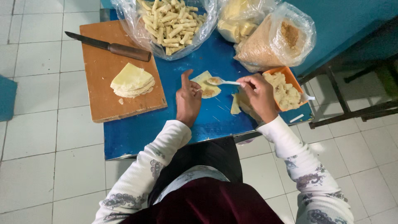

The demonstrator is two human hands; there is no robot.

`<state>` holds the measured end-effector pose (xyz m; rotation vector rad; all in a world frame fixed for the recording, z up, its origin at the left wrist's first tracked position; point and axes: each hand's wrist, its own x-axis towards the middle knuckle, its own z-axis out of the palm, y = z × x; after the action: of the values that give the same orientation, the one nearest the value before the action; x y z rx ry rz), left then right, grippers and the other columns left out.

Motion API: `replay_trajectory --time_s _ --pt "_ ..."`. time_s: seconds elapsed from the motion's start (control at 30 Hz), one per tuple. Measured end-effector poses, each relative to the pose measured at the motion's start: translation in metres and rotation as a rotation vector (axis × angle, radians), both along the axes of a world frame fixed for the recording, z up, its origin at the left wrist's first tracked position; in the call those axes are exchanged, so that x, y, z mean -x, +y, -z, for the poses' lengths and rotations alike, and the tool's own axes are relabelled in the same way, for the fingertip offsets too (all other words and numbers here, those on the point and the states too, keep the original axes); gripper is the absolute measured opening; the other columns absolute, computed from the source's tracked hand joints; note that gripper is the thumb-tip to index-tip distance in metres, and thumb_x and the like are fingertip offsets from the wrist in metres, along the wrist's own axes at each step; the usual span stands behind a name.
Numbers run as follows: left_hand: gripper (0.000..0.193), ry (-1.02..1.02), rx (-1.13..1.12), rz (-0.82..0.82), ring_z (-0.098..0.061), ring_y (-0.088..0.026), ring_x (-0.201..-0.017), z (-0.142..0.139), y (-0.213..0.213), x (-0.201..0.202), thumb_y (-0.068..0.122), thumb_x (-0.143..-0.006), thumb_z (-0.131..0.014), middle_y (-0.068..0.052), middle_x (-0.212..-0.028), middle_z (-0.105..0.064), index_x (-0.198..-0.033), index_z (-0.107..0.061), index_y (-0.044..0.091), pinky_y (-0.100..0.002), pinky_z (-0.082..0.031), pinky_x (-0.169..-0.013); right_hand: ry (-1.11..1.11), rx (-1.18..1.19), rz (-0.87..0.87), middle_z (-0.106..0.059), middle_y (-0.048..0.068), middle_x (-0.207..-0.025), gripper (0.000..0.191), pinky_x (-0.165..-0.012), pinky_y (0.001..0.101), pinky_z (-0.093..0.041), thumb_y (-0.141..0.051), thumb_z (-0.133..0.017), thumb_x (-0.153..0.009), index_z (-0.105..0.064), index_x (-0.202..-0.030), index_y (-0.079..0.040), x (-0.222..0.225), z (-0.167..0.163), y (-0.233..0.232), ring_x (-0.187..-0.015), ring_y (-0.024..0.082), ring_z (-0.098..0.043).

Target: The person folds thin pastry sheets around a filling, using a spoon to scoop filling from a plastic bag and an orange container onto the sheets, then folds and rolls them by hand and stacks the finished pieces on a growing pile on the table.

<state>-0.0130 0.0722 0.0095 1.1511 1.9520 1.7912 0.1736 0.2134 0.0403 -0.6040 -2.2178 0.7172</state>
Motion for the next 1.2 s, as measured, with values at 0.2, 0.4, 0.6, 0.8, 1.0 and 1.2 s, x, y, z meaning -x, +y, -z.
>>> replay_trajectory --time_s 0.2,0.4,0.6,0.8,1.0,1.2 --pt "0.071 0.031 0.005 0.043 -0.074 -0.021 -0.081 0.000 -0.003 0.002 -0.009 -0.086 -0.071 -0.013 -0.097 -0.071 -0.148 -0.042 0.009 -0.033 -0.060 -0.073 0.194 0.287 0.161 -0.062 -0.002 -0.093 0.015 -0.075 0.0193 -0.045 -0.007 -0.064 -0.106 -0.073 -0.118 -0.001 -0.057 -0.035 0.023 -0.083 0.003 -0.054" --pt "0.073 0.015 0.007 0.030 -0.070 -0.020 -0.078 -0.001 -0.006 -0.001 -0.013 -0.082 -0.070 -0.012 -0.096 -0.067 -0.146 -0.045 0.009 -0.033 -0.060 -0.071 0.114 -0.436 0.458 -0.072 0.006 -0.112 0.011 -0.087 0.0303 -0.053 -0.001 -0.069 -0.108 -0.077 -0.115 -0.003 -0.080 -0.071 0.088 -0.099 0.015 -0.065" --pt "0.071 0.024 0.030 -0.009 -0.068 -0.020 -0.078 -0.004 -0.004 -0.002 -0.014 -0.080 -0.070 -0.011 -0.092 -0.064 -0.144 -0.047 0.008 -0.033 -0.058 -0.071 -0.042 -0.709 0.464 -0.057 0.013 -0.124 0.019 -0.101 0.0474 -0.042 -0.002 -0.072 -0.101 -0.076 -0.117 -0.012 -0.030 -0.040 0.041 -0.120 0.034 -0.050" --pt "0.071 0.042 0.018 -0.014 -0.069 -0.022 -0.078 0.000 -0.007 -0.002 -0.014 -0.080 -0.069 -0.011 -0.091 -0.065 -0.144 -0.048 0.008 -0.034 -0.058 -0.072 -0.179 -0.296 0.061 -0.066 0.014 -0.102 0.020 -0.083 0.0436 -0.051 -0.010 -0.077 -0.088 -0.073 -0.107 -0.009 0.032 0.016 -0.026 -0.098 0.036 -0.063" --pt "0.069 0.037 -0.016 -0.023 -0.071 -0.023 -0.078 0.000 -0.005 -0.001 -0.013 -0.079 -0.070 -0.012 -0.090 -0.066 -0.142 -0.050 0.008 -0.034 -0.058 -0.072 -0.202 -0.212 0.080 -0.066 0.015 -0.097 0.015 -0.079 0.0443 -0.051 -0.007 -0.077 -0.086 -0.068 -0.098 -0.004 0.040 0.021 -0.029 -0.093 0.036 -0.065" --pt "0.068 0.052 0.006 -0.019 -0.071 -0.024 -0.079 0.001 -0.004 -0.002 -0.011 -0.081 -0.072 -0.012 -0.090 -0.068 -0.141 -0.051 0.009 -0.035 -0.058 -0.072 -0.172 -0.075 0.081 -0.068 0.015 -0.098 0.009 -0.077 0.0435 -0.053 -0.007 -0.072 -0.092 -0.065 -0.097 -0.005 0.045 0.021 -0.030 -0.090 0.034 -0.067"
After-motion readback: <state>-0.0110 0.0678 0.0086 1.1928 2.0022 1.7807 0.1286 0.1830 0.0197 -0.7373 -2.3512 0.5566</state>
